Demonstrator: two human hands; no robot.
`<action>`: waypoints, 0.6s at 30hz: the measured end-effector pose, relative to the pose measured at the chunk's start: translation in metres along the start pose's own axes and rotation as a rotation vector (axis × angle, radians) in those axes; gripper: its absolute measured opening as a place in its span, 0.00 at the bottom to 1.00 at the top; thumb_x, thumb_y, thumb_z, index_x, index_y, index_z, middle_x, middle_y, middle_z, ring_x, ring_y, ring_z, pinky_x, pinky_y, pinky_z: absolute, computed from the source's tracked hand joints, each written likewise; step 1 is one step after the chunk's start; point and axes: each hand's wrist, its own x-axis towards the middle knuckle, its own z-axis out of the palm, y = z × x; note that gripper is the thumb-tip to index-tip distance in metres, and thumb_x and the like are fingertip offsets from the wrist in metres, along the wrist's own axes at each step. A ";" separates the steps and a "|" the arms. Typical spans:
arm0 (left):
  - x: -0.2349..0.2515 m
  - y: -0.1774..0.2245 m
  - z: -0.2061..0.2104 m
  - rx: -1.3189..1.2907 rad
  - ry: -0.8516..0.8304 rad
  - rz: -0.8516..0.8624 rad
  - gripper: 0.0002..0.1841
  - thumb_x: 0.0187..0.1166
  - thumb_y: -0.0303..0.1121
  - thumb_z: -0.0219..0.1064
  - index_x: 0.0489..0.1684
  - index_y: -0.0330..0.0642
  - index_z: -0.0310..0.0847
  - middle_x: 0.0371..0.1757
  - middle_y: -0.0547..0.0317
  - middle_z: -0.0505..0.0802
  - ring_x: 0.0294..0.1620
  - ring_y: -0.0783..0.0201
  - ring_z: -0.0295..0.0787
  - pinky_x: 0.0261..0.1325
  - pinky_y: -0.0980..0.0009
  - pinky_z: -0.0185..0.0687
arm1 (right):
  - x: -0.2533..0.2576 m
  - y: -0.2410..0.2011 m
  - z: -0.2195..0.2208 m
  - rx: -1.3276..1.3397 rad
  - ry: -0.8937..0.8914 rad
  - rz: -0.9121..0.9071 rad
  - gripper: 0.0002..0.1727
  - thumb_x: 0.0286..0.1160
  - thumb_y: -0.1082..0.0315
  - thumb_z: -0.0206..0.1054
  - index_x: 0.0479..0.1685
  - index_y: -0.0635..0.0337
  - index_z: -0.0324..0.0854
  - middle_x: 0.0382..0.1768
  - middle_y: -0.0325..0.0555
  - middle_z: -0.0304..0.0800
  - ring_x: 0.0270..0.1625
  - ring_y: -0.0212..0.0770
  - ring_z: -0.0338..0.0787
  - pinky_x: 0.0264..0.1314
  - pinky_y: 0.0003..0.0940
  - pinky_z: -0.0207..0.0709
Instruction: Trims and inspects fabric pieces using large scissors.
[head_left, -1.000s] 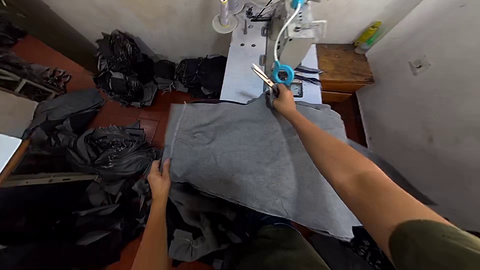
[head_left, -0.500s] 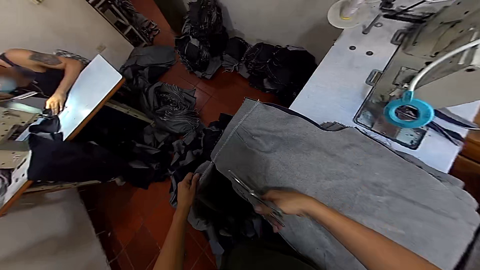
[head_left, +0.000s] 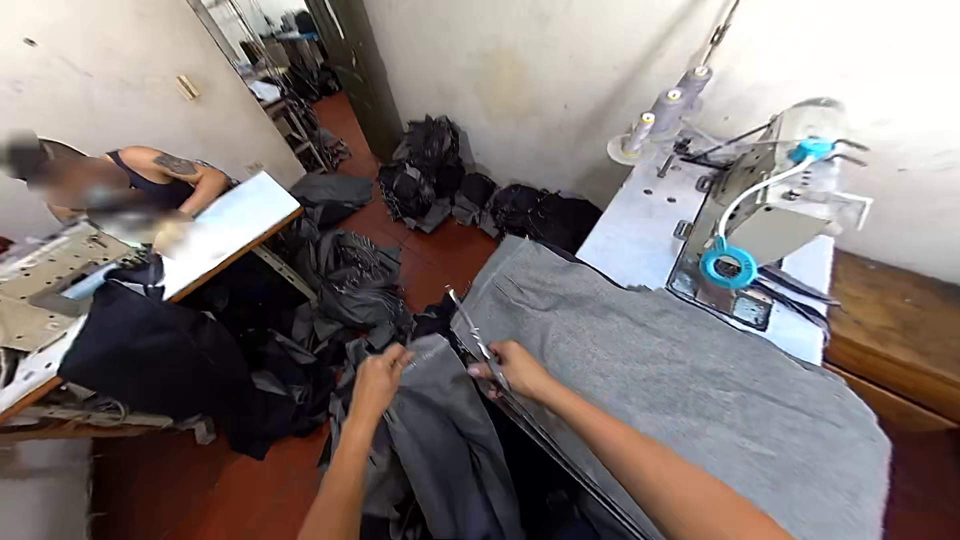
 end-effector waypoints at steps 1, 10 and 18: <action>-0.011 0.014 -0.008 -0.050 0.017 0.036 0.22 0.88 0.48 0.59 0.44 0.35 0.90 0.32 0.44 0.94 0.38 0.46 0.94 0.49 0.41 0.87 | -0.009 -0.002 0.003 -0.014 0.073 -0.126 0.34 0.62 0.44 0.81 0.56 0.63 0.82 0.40 0.45 0.91 0.41 0.40 0.90 0.52 0.44 0.84; -0.146 0.036 -0.012 -0.690 0.016 0.396 0.28 0.92 0.44 0.47 0.41 0.25 0.87 0.36 0.49 0.93 0.42 0.68 0.88 0.56 0.64 0.82 | -0.172 -0.083 0.136 0.332 0.407 -0.339 0.16 0.43 0.74 0.77 0.36 0.57 0.83 0.24 0.30 0.87 0.27 0.26 0.86 0.32 0.30 0.83; -0.210 -0.009 0.084 -0.443 -0.360 0.147 0.29 0.93 0.48 0.42 0.62 0.36 0.88 0.61 0.43 0.93 0.69 0.51 0.87 0.80 0.48 0.73 | -0.387 -0.149 0.069 -0.019 0.853 -0.613 0.21 0.41 0.72 0.77 0.42 0.46 0.84 0.31 0.14 0.90 0.35 0.13 0.87 0.38 0.14 0.84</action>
